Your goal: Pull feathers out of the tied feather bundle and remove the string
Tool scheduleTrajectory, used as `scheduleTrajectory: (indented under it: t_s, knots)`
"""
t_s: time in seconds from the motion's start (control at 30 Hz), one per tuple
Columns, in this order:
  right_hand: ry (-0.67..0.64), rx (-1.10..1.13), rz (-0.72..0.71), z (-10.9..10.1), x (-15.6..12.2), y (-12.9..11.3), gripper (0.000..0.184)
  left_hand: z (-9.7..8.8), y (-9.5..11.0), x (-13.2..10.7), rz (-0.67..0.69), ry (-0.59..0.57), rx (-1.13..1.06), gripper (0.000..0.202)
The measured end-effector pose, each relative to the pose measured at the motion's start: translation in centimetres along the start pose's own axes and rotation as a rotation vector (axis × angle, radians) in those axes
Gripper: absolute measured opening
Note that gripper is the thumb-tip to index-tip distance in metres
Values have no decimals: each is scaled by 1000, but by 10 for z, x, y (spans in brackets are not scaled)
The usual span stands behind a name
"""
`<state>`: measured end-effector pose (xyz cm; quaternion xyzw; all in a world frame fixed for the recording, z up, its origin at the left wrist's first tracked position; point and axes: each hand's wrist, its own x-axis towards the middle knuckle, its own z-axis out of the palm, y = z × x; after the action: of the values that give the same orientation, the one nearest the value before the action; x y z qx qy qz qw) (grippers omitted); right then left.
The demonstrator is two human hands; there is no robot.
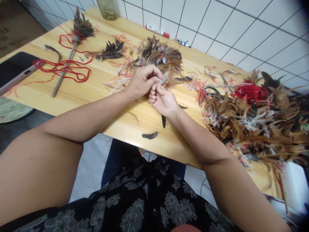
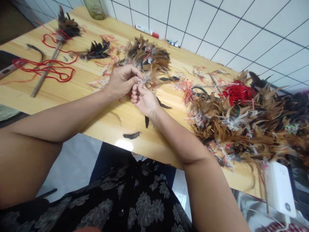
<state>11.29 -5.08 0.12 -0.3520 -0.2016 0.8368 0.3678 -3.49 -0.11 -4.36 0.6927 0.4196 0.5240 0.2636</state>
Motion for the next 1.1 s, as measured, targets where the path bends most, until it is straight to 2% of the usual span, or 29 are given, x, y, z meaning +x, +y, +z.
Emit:
scheduleTrajectory:
  t_s: [0.23, 0.33, 0.43, 0.63, 0.73, 0.87, 0.97, 1.1]
  knots:
    - [-17, 8, 23, 1, -2, 1, 40, 0, -8, 3, 111, -25, -51, 16]
    - [-8, 16, 32, 0, -2, 0, 39, -1, -11, 3, 53, -82, -87, 13]
    - [0, 3, 31, 1, -4, 0, 41, -1, -10, 3, -36, -133, -144, 17]
    - [64, -160, -6, 4, -2, 2, 43, 0, -10, 5, -93, -109, -238, 26]
    - [128, -390, -146, -6, 7, 0, 41, -1, -14, 8, -137, -49, -298, 37]
    - [186, -756, -515, -33, 28, -12, 38, -5, -12, 10, -179, 49, -338, 42]
    - [170, -980, -729, -54, 43, -21, 37, -7, -5, 7, -168, -3, -302, 30]
    - [210, -1227, -807, -71, 58, -22, 30, -5, -1, 2, -145, -71, -257, 24]
